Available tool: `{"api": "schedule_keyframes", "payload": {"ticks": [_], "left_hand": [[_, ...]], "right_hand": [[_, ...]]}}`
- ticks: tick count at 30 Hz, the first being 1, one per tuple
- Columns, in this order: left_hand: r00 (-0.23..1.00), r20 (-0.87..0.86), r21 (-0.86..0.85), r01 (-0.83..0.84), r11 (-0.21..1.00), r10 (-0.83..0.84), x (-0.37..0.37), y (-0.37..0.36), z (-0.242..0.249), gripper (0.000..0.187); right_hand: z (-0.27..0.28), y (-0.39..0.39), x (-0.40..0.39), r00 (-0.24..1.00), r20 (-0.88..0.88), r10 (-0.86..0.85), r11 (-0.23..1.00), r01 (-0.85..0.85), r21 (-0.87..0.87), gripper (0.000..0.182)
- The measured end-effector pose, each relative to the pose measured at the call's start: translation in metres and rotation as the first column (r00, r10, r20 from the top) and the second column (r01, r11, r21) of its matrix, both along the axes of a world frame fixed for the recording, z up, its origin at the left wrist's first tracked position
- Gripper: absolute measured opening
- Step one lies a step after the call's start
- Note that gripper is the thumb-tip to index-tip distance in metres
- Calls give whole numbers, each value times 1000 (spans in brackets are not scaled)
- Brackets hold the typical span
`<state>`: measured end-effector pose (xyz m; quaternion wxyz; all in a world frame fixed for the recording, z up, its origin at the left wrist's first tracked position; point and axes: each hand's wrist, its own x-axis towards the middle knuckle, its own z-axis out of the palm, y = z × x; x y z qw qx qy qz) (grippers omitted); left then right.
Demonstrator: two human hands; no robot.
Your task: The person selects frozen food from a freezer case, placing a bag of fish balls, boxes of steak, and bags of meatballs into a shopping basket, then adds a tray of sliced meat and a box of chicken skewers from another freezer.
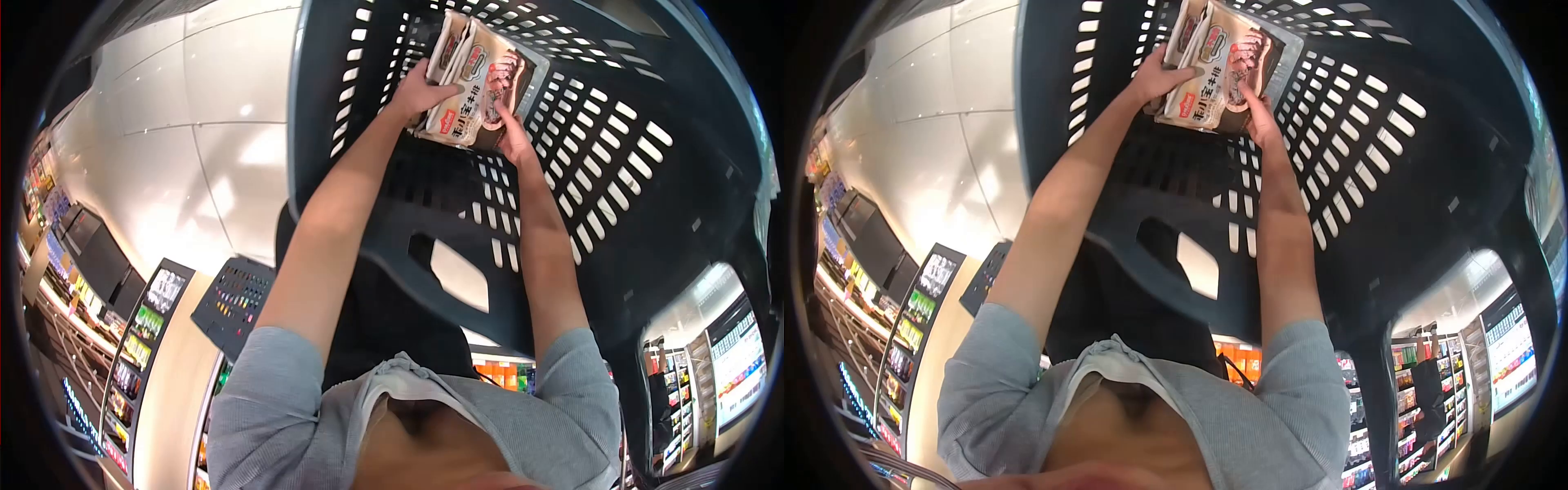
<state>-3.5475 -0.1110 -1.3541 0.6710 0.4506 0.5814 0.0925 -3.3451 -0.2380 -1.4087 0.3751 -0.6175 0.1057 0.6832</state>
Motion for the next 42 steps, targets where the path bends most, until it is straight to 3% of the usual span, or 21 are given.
{"api": "schedule_keyframes", "payload": {"ticks": [2, 5, 7, 8, 9, 10, 11, 13, 15, 17, 19, 21, 23, 24, 26, 28, 32, 35, 38, 41, 42], "left_hand": [[937, -248, 61, 268, 962, -245, -10, 15, 74, 66], [994, -73, 200, 99, 975, -86, -37, 0, 178, 74], [997, 72, 345, -3, 939, -23, -60, -13, 261, 67], [993, 108, 348, -76, 935, 40, -66, -19, 318, 63], [983, 153, 354, -150, 923, 102, -73, -26, 372, 59], [980, 165, 317, -163, 934, 114, -89, -32, 413, 59], [974, 180, 272, -183, 945, 137, -108, -44, 446, 59], [930, 331, 269, -255, 929, 159, -136, -69, 497, 62], [850, 489, 173, -313, 934, 195, -155, -100, 545, 64], [767, 577, 17, -354, 935, 280, -162, -128, 571, 65], [718, 546, -217, -377, 901, 432, -137, -128, 560, 65], [740, 547, -232, -315, 920, 391, -129, -140, 554, 60], [728, 575, -209, -311, 927, 373, -116, -165, 536, 55], [661, 637, -254, -307, 917, 397, -112, -182, 525, 49], [757, 482, -384, -271, 883, 442, -112, -222, 515, 44], [752, 496, -464, -192, 865, 433, -99, -254, 548, 43], [801, 542, -354, -58, 934, 255, -49, -289, 558, 42], [830, 557, -110, 45, 993, 24, -1, -285, 591, 43], [833, 494, 158, 193, 968, -247, 60, -286, 600, 48], [823, 403, 101, 395, 913, -401, 126, -291, 621, 48], [780, 485, -15, 460, 888, -396, 151, -296, 616, 57]], "right_hand": [[60, 11, -7, 992, -115, 51, 994, -40, 97, 85], [153, 36, -7, 981, -79, 175, 976, -162, 148, 90], [258, 56, -16, 946, 131, 296, 943, -311, 116, 92], [285, 59, -16, 986, -6, 169, 907, -153, 392, 84], [356, 65, -23, 985, -15, 169, 876, -143, 460, 72], [367, 55, -16, 950, 132, 283, 829, -312, 464, 64], [449, 56, -22, 878, 253, 405, 758, -478, 444, 56], [550, 37, -25, 703, 601, 380, 409, -711, 572, 59], [607, 8, -40, 800, 348, 490, 520, -588, 620, 68], [625, -26, -60, 900, 155, 408, 595, -390, 702, 63], [630, -24, -58, 933, 198, 301, 616, -349, 707, 56], [650, -48, -79, 849, 499, 174, 488, -514, 705, 46], [638, -81, -82, 783, 613, 105, 508, -572, 644, 42], [630, -105, -80, 772, 627, 103, 576, -560, 595, 41], [638, -148, -81, 767, 630, 121, 686, -523, 505, 41], [654, -190, -77, 788, 592, 169, 783, -472, 405, 42], [625, -264, -33, 859, 510, -47, 857, -227, 462, 48], [629, -296, -2, 962, 14, -274, 793, 217, 569, 51], [652, -322, 37, 935, 19, -355, 747, 271, 606, 55], [633, -358, 84, 866, 78, -494, 719, 356, 597, 56], [629, -377, 104, 839, 102, -534, 715, 383, 585, 56]]}}
